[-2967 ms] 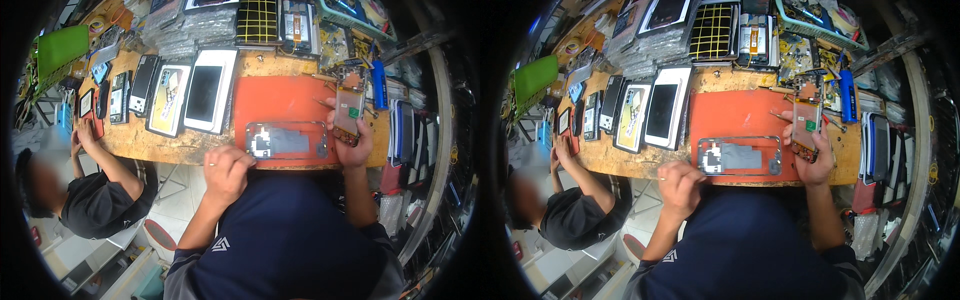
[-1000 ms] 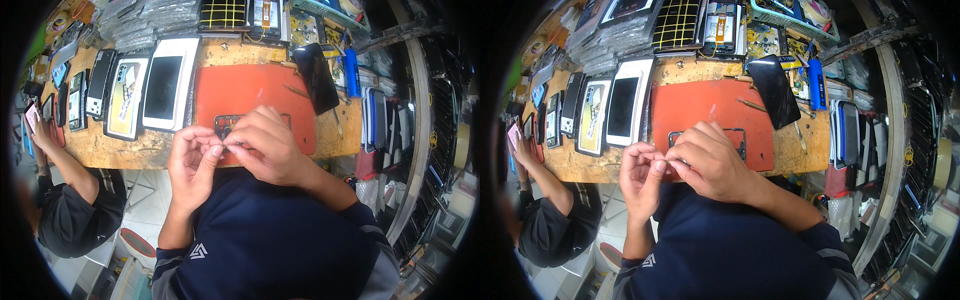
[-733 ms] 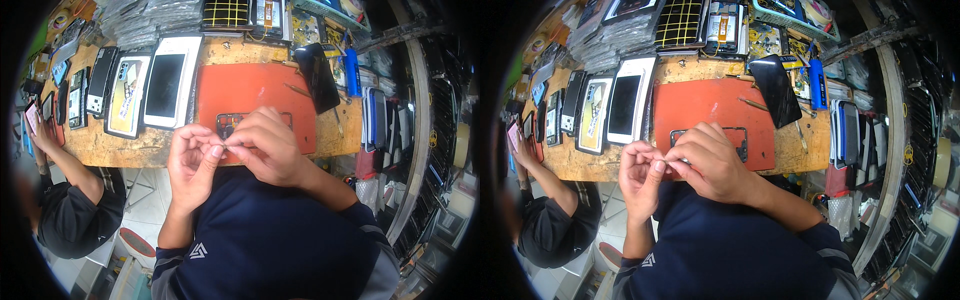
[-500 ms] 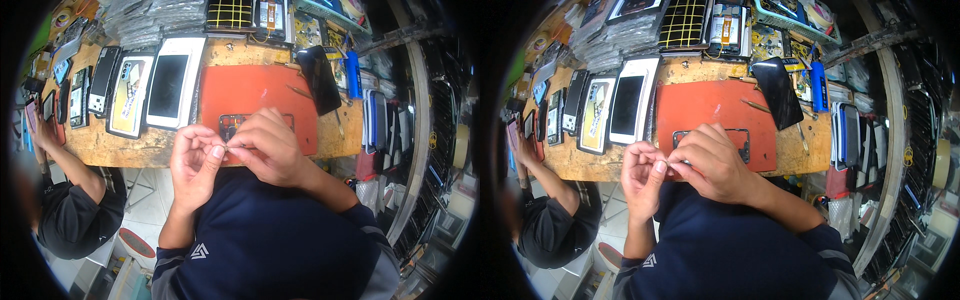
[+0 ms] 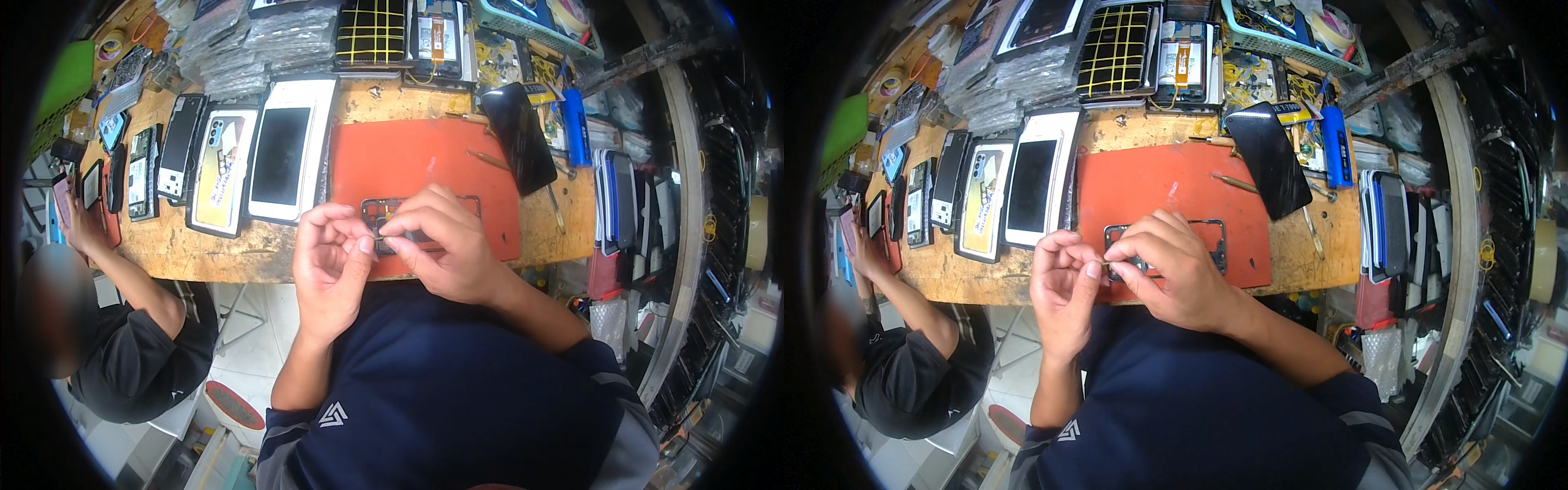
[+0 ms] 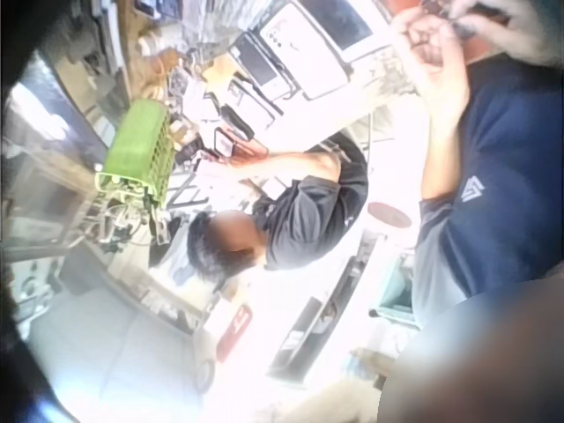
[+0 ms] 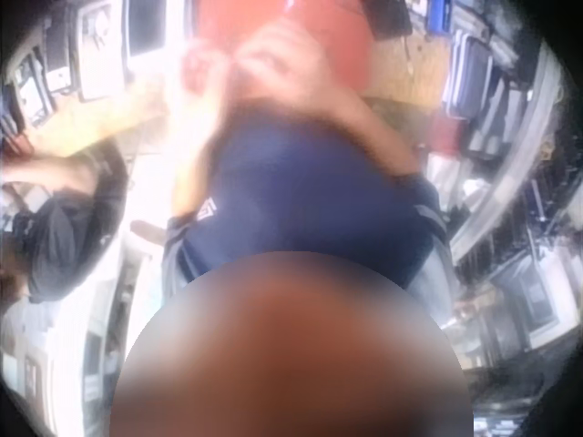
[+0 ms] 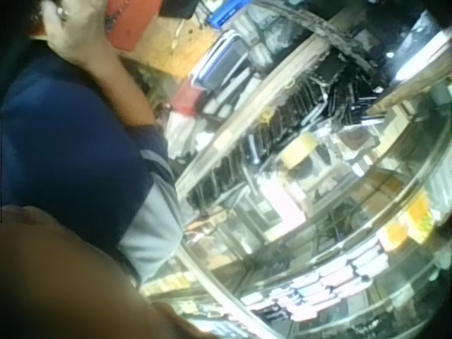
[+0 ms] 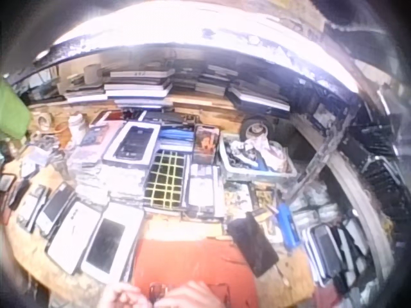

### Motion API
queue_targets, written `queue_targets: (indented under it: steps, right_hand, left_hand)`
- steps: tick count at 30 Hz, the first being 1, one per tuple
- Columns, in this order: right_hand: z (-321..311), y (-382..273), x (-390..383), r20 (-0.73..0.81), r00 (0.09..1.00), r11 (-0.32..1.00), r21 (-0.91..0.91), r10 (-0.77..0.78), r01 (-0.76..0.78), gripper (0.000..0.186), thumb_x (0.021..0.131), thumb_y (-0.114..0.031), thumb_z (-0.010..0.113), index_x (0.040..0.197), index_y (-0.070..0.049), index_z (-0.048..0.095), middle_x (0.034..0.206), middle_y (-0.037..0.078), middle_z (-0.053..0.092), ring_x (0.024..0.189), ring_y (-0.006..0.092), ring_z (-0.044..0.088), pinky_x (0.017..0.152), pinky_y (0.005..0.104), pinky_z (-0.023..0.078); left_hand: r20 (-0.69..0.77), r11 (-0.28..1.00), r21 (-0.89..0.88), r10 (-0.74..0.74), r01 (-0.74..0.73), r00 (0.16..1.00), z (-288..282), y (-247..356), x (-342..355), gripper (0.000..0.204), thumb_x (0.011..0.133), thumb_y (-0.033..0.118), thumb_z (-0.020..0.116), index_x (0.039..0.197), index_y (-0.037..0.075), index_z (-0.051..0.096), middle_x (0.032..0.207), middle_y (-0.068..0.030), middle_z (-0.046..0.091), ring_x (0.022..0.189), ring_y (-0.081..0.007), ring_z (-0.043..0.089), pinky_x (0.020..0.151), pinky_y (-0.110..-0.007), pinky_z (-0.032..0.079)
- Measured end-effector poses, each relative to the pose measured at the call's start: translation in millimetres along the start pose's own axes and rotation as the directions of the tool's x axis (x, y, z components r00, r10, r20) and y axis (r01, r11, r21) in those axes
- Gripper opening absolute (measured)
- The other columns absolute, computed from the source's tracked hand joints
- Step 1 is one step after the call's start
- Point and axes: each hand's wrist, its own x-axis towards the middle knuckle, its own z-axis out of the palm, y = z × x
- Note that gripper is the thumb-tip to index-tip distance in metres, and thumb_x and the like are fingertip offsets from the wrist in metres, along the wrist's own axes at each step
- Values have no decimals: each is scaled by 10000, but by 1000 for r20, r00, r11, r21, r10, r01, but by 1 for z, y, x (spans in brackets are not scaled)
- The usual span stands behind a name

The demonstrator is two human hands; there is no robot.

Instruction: The person disassembles a smartphone, removes the back cover and battery, and then wraps the device in bubble wrap. They also handle other phone components and tools on the workbench.

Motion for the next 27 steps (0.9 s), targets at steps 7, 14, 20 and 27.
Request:
queue_targets:
  steps: [7, 14, 20, 27]
  right_hand:
    - [-6, 0, -7, 16, 998, 993, 102, 54, -55, 181, 830, 8, 793, 982, -44, 711, 958, 85, 679, 872, 268, 645, 816, 393, 487]
    - [-15, 2, -15, -44, 999, 988, 155, -1, 7, 177, 841, 47, 798, 986, -22, 725, 937, 79, 687, 856, 228, 660, 749, 347, 526]
    - [-24, 6, -22, -41, 999, 983, 182, -7, 15, 196, 824, 60, 791, 989, -22, 724, 932, 83, 675, 826, 211, 653, 704, 333, 524]
    - [-25, 8, -20, -42, 998, 983, 180, 38, -30, 219, 805, 58, 802, 994, -21, 724, 930, 84, 675, 838, 227, 678, 700, 341, 526]
  left_hand:
    - [-3, 1000, -17, -8, 8, 1000, 9, -1, -5, 375, 1018, -68, 639, 1351, 9, 485, 1054, -62, 632, 926, -86, 610, 822, -236, 521]
    - [4, 998, 29, -61, 61, 998, 26, 0, -9, 352, 1020, -56, 640, 1339, 9, 505, 1047, -63, 636, 925, -97, 641, 832, -254, 569]
    - [49, 994, -63, -84, 87, 995, 32, -4, -11, 354, 1023, -43, 638, 1346, 7, 502, 1038, -57, 635, 918, -96, 652, 826, -257, 590]
    - [16, 993, 1, -116, 116, 993, 27, -8, -7, 362, 1023, -43, 629, 1355, 2, 493, 1014, -31, 620, 913, -77, 612, 791, -228, 543]
